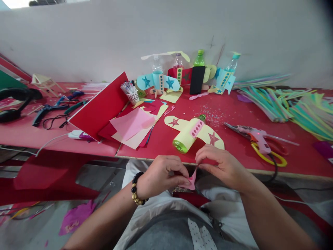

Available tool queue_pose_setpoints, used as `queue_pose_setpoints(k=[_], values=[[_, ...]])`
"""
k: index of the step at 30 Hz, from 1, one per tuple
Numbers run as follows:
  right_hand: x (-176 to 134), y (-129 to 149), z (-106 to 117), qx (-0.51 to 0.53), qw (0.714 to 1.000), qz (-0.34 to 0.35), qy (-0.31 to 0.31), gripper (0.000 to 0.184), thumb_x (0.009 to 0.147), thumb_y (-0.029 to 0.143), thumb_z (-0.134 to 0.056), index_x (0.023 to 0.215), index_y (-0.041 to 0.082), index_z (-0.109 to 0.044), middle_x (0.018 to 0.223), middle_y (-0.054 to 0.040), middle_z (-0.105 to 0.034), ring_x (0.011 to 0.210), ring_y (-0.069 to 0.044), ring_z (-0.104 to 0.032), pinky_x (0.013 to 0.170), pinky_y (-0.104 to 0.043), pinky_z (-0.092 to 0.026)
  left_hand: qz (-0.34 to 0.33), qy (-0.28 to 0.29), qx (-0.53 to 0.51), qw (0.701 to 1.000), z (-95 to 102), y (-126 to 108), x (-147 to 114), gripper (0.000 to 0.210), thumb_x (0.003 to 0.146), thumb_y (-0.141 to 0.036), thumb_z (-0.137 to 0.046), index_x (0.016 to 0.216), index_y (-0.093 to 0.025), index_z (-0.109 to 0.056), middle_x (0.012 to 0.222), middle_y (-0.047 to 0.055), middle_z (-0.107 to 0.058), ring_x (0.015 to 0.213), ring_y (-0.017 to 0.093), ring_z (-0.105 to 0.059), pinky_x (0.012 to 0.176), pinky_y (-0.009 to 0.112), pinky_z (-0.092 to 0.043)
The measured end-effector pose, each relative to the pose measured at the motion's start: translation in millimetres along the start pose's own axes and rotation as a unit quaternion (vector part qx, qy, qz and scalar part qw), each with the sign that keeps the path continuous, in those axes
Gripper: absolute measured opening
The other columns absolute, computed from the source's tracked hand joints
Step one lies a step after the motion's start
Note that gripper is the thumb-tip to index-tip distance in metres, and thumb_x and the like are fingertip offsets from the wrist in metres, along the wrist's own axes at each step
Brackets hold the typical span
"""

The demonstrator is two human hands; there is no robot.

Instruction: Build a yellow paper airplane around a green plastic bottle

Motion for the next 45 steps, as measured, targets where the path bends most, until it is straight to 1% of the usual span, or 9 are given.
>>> queue_pose_setpoints(k=[4, 7, 10, 14, 22, 27, 31, 38, 45], values=[[-5.3, -3.8, -1.0, 0.021, 0.998, -0.053, -0.006, 0.009, 0.091, 0.022, -0.056, 0.085, 0.021, -0.064, 0.082, -0.0016, -0.067, 0.076, -0.014, -0.062, 0.069, -0.026, -0.049, 0.088, -0.037, -0.096, 0.991, 0.6, 16.9, -2.1, 0.015, 0.076, -0.028, -0.079, 0.076, -0.015, -0.073, 0.067, 0.002, -0.067, 0.059, 0.009, -0.056, 0.055, 0.019, -0.043], [-9.7, -6.1, -0.4, 0.042, 0.994, -0.095, -0.025, 0.010, 0.090, 0.022, -0.056, 0.082, 0.021, -0.062, 0.075, 0.0013, -0.066, 0.070, -0.013, -0.061, 0.064, -0.022, -0.048, 0.153, -0.062, -0.214, 0.963, -2.3, 32.3, -5.9, 0.027, 0.069, -0.033, -0.084, 0.078, -0.012, -0.070, 0.063, 0.001, -0.063, 0.053, 0.007, -0.052, 0.050, 0.018, -0.041], [-13.4, -6.8, 1.2, 0.040, 0.992, -0.114, -0.045, 0.011, 0.090, 0.024, -0.055, 0.082, 0.022, -0.062, 0.074, 0.0013, -0.066, 0.069, -0.013, -0.061, 0.063, -0.022, -0.048, 0.173, -0.088, -0.283, 0.939, -1.4, 41.7, -10.0, 0.034, 0.065, -0.029, -0.087, 0.087, -0.011, -0.068, 0.064, -0.001, -0.063, 0.055, 0.008, -0.056, 0.053, 0.018, -0.046], [-17.8, -4.0, 5.0, -0.006, 0.993, -0.099, -0.067, 0.011, 0.091, 0.023, -0.054, 0.082, 0.022, -0.061, 0.076, 0.0011, -0.066, 0.069, -0.013, -0.061, 0.064, -0.022, -0.047, 0.168, -0.122, -0.326, 0.922, 6.3, 47.7, -15.9, 0.038, 0.064, -0.023, -0.087, 0.095, -0.014, -0.066, 0.071, -0.001, -0.065, 0.062, 0.010, -0.063, 0.059, 0.019, -0.052], [-25.3, 3.9, 8.0, -0.058, 0.990, -0.065, -0.109, 0.009, 0.092, 0.022, -0.054, 0.086, 0.024, -0.061, 0.079, 0.0007, -0.065, 0.073, -0.013, -0.060, 0.067, -0.024, -0.046, 0.144, -0.136, -0.345, 0.918, 18.6, 46.2, -22.4, 0.020, 0.081, -0.020, -0.074, 0.097, -0.014, -0.065, 0.076, 0.001, -0.070, 0.067, 0.008, -0.066, 0.063, 0.015, -0.051], [-25.9, 5.1, 6.3, -0.071, 0.988, -0.045, -0.131, 0.008, 0.092, 0.020, -0.054, 0.087, 0.023, -0.060, 0.079, 0.0012, -0.064, 0.073, -0.013, -0.059, 0.068, -0.024, -0.046, 0.160, -0.133, -0.347, 0.914, 21.3, 46.5, -23.7, 0.023, 0.079, -0.017, -0.075, 0.097, -0.015, -0.060, 0.078, 0.002, -0.074, 0.065, 0.007, -0.067, 0.059, 0.014, -0.047], [-24.1, 3.1, 3.0, -0.067, 0.987, -0.053, -0.134, 0.009, 0.092, 0.020, -0.054, 0.087, 0.023, -0.061, 0.080, 0.0012, -0.065, 0.074, -0.012, -0.060, 0.069, -0.023, -0.046, 0.175, -0.153, -0.324, 0.917, 29.4, 50.6, -23.0, 0.029, 0.074, -0.016, -0.079, 0.094, -0.015, -0.058, 0.074, 0.002, -0.074, 0.061, 0.007, -0.065, 0.056, 0.014, -0.044], [-15.0, -7.3, -2.8, -0.027, 0.979, -0.115, -0.166, 0.006, 0.091, 0.024, -0.057, 0.088, 0.024, -0.061, 0.074, 0.0032, -0.064, 0.066, -0.011, -0.059, 0.062, -0.020, -0.046, 0.173, -0.147, -0.318, 0.920, 45.4, 56.9, -10.2, 0.030, 0.076, -0.018, -0.078, 0.095, -0.017, -0.055, 0.076, -0.001, -0.071, 0.065, 0.009, -0.065, 0.062, 0.020, -0.050], [-4.2, -21.7, -9.0, 0.101, 0.958, -0.195, -0.187, 0.008, 0.091, 0.031, -0.058, 0.090, 0.023, -0.060, 0.074, 0.0013, -0.062, 0.065, -0.012, -0.060, 0.060, -0.022, -0.049, 0.179, -0.155, -0.313, 0.920, 67.9, 70.5, 13.2, 0.032, 0.078, -0.016, -0.075, 0.099, -0.018, -0.051, 0.077, -0.001, -0.070, 0.066, 0.008, -0.061, 0.064, 0.019, -0.047]])
Point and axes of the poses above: each hand's wrist, its own x-axis towards the middle knuckle, its own z-axis out of the back of the hand, y = z × x, the point moved 6 cm from there along x, towards the middle knuckle
